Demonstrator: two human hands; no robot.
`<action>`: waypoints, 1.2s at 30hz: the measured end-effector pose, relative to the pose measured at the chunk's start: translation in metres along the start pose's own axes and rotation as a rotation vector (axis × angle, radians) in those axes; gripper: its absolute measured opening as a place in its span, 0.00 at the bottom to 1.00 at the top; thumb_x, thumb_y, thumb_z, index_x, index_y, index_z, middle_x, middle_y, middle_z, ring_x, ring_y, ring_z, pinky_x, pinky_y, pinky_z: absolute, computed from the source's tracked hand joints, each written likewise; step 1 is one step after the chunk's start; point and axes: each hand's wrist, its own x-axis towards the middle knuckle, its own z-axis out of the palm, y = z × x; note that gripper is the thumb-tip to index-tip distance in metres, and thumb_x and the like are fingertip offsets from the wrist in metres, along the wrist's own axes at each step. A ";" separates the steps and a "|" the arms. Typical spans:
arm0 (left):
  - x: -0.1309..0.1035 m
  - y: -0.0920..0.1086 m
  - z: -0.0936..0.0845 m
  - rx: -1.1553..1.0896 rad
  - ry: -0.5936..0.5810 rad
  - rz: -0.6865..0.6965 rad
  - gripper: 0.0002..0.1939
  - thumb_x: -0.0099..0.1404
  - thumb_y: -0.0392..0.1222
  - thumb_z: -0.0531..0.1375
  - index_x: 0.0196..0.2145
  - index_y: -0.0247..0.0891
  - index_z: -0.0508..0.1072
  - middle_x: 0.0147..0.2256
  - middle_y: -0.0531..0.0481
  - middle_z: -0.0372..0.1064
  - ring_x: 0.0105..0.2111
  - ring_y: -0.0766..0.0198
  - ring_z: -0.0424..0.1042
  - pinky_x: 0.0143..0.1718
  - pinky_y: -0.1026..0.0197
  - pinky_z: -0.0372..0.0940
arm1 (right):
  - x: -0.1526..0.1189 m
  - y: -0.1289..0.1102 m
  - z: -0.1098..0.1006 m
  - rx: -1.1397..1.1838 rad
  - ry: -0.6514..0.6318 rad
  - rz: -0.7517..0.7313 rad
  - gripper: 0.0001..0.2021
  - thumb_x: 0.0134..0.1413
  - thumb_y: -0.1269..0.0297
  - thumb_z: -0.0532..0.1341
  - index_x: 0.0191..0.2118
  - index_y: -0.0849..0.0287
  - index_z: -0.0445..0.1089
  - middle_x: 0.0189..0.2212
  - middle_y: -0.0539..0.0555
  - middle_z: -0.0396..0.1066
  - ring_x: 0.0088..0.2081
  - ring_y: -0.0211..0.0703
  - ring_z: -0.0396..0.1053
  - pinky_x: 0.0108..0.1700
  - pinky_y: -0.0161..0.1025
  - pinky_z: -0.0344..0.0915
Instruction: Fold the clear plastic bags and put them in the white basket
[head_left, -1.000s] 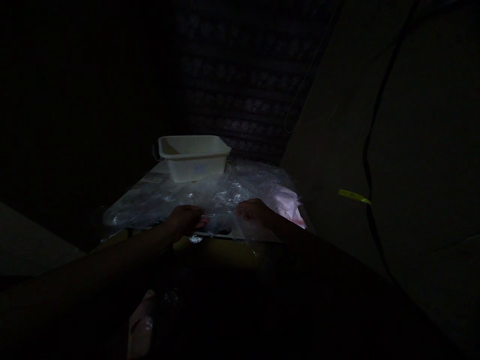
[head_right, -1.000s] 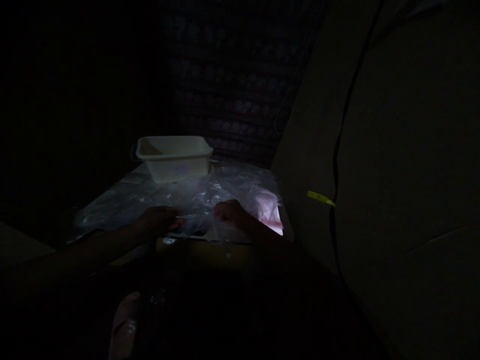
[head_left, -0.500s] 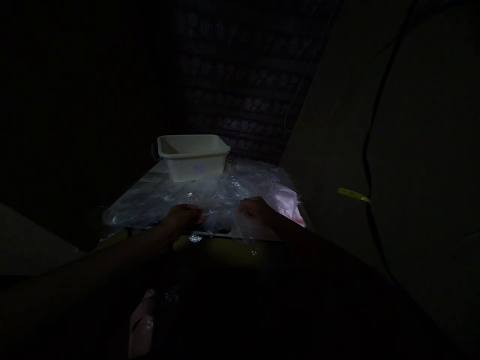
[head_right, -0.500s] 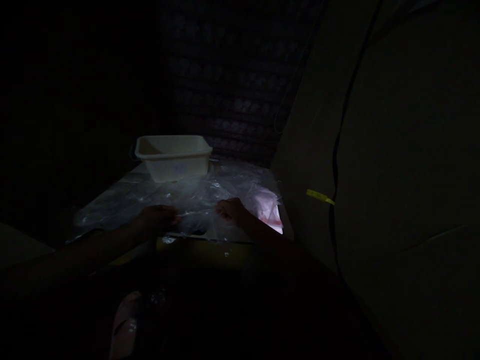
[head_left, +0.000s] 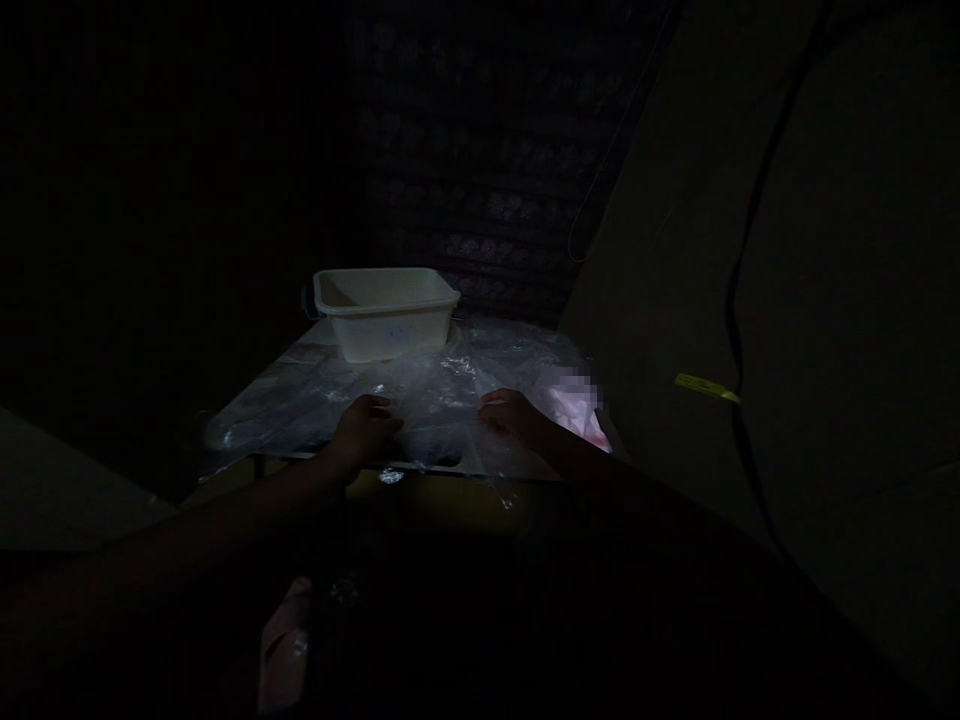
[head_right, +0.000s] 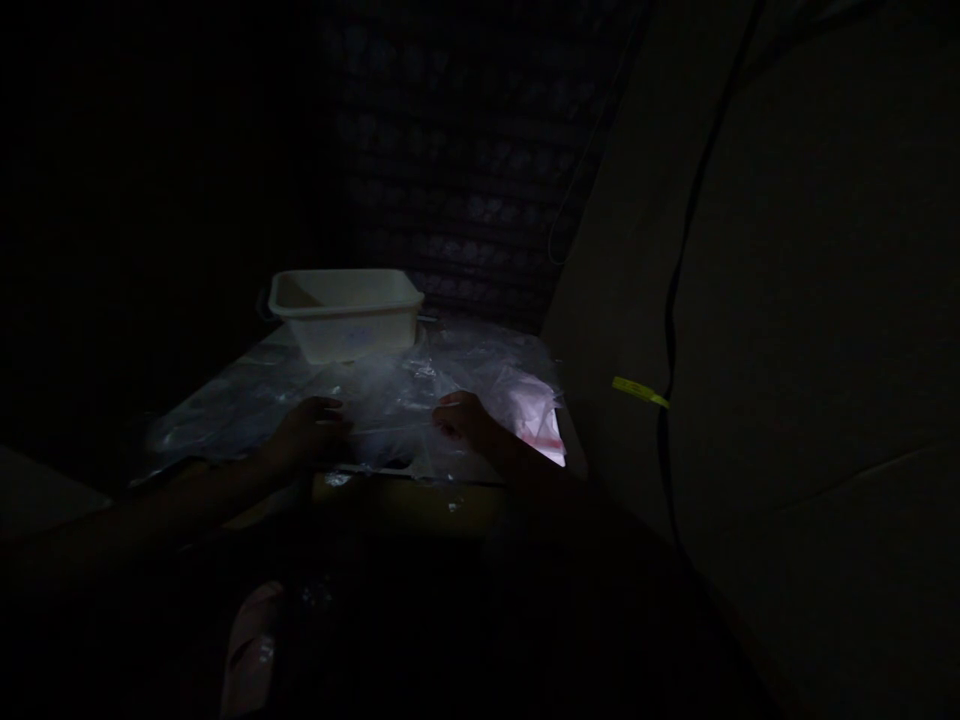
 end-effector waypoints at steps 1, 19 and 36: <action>0.001 -0.002 -0.001 0.107 0.040 0.102 0.16 0.44 0.39 0.56 0.33 0.34 0.60 0.28 0.50 0.61 0.23 0.67 0.64 0.25 0.62 0.61 | 0.000 -0.001 0.000 -0.069 0.018 -0.001 0.11 0.33 0.70 0.55 0.30 0.60 0.58 0.11 0.45 0.59 0.13 0.31 0.54 0.16 0.29 0.49; -0.008 0.001 0.010 0.870 -0.255 0.878 0.22 0.52 0.36 0.48 0.45 0.28 0.57 0.45 0.37 0.56 0.44 0.57 0.57 0.43 0.60 0.51 | -0.013 -0.014 0.002 -1.434 0.044 -0.967 0.09 0.39 0.70 0.51 0.30 0.63 0.64 0.33 0.59 0.61 0.39 0.47 0.52 0.38 0.43 0.45; 0.028 0.065 -0.034 -0.365 -0.111 0.339 0.10 0.42 0.43 0.58 0.22 0.33 0.69 0.21 0.51 0.66 0.22 0.68 0.64 0.28 0.64 0.59 | -0.003 -0.080 -0.015 -0.050 -0.088 -0.598 0.06 0.35 0.65 0.56 0.20 0.63 0.62 0.18 0.47 0.62 0.23 0.30 0.61 0.28 0.30 0.56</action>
